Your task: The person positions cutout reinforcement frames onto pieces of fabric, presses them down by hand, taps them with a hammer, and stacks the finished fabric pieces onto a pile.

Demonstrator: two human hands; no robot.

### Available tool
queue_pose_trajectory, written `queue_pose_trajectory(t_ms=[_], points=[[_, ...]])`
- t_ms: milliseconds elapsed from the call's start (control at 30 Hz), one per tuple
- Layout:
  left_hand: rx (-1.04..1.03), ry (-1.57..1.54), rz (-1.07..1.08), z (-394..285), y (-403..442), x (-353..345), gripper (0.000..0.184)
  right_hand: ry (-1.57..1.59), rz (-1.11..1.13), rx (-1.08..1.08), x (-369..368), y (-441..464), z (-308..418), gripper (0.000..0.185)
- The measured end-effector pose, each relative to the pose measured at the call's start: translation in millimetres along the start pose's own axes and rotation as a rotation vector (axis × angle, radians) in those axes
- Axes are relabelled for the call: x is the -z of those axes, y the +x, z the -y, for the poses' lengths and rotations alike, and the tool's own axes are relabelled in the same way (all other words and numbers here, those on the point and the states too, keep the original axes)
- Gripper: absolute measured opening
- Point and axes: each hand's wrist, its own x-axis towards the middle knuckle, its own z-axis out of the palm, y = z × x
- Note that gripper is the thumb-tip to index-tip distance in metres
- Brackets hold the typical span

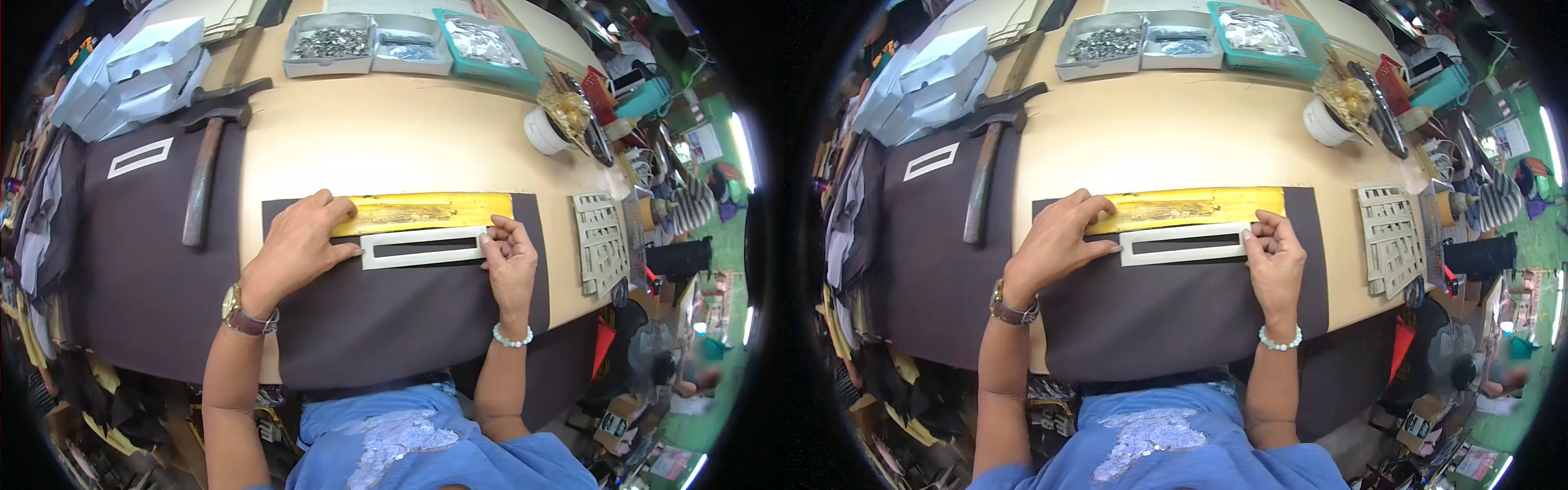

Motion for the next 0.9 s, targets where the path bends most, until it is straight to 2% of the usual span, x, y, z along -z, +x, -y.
queue_pose_trajectory(t_ms=[100,433,900], points=[[0.005,-0.019,0.001,-0.2,0.1,0.0,0.039,-0.057,-0.065,0.091,2.8,1.9,-11.5,0.025],[0.01,-0.029,0.013,-1.2,1.3,1.1,0.039,-0.014,0.009,-0.011,5.3,2.7,-9.5,0.034],[0.006,-0.051,0.015,2.9,-0.9,-0.1,0.038,-0.077,-0.01,-0.008,4.4,3.6,-8.9,0.036]])
